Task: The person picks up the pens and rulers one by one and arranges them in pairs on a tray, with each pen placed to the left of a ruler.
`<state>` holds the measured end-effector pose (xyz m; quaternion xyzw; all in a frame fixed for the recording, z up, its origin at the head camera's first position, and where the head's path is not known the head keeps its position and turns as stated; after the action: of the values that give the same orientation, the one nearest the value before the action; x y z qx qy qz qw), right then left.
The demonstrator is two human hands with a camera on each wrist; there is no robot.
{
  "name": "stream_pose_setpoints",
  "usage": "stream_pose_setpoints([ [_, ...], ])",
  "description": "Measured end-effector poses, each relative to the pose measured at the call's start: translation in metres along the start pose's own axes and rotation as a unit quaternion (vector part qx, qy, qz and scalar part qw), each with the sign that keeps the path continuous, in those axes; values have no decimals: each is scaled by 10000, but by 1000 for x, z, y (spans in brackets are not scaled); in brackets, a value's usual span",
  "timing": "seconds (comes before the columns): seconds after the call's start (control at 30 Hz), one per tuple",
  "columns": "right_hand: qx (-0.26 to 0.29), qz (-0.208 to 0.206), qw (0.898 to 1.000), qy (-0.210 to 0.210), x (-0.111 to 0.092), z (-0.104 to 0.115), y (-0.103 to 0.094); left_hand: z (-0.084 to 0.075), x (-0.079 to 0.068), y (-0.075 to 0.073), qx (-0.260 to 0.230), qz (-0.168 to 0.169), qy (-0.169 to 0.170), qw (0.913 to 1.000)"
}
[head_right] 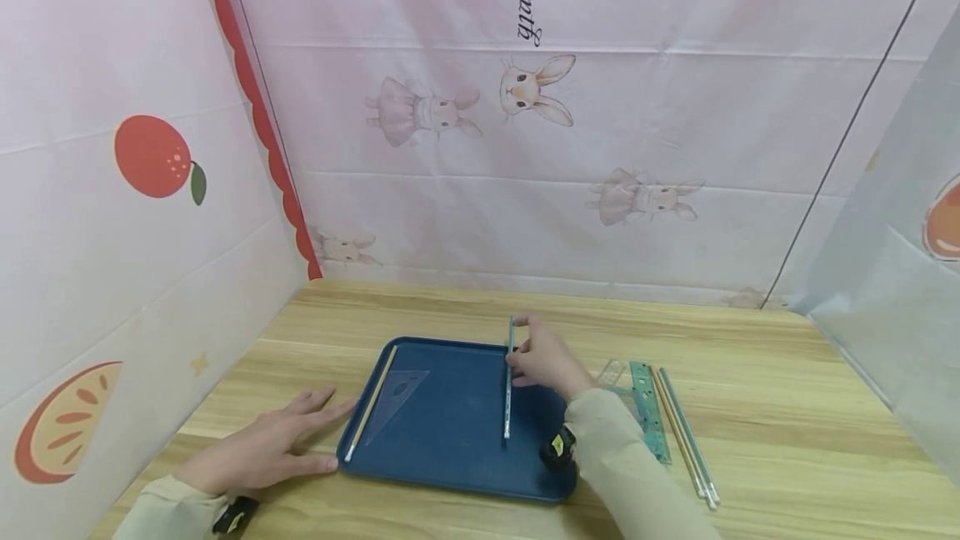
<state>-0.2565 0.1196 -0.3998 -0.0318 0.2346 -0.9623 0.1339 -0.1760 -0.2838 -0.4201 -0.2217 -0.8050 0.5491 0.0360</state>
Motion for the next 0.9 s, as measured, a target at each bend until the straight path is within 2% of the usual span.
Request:
stream_pose_setpoints([
  [0.57,-18,272,9995,131,8,3,31,3,-3,3,15,72,-140,9999],
  [0.9,-4,510,9986,160,6,10,45,-3,0,-2,47,125,-226,9997],
])
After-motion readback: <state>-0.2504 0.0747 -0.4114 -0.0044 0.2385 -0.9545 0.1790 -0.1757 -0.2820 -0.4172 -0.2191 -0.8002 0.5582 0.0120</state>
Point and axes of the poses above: each hand's wrist, its own x-axis towards the middle knuckle, its own y-axis out of the palm, z = x × y, the point moved 1 cm from there along x, towards the middle knuckle, and after that the axes turned 5 degrees about -y, right-handed, at the moved point
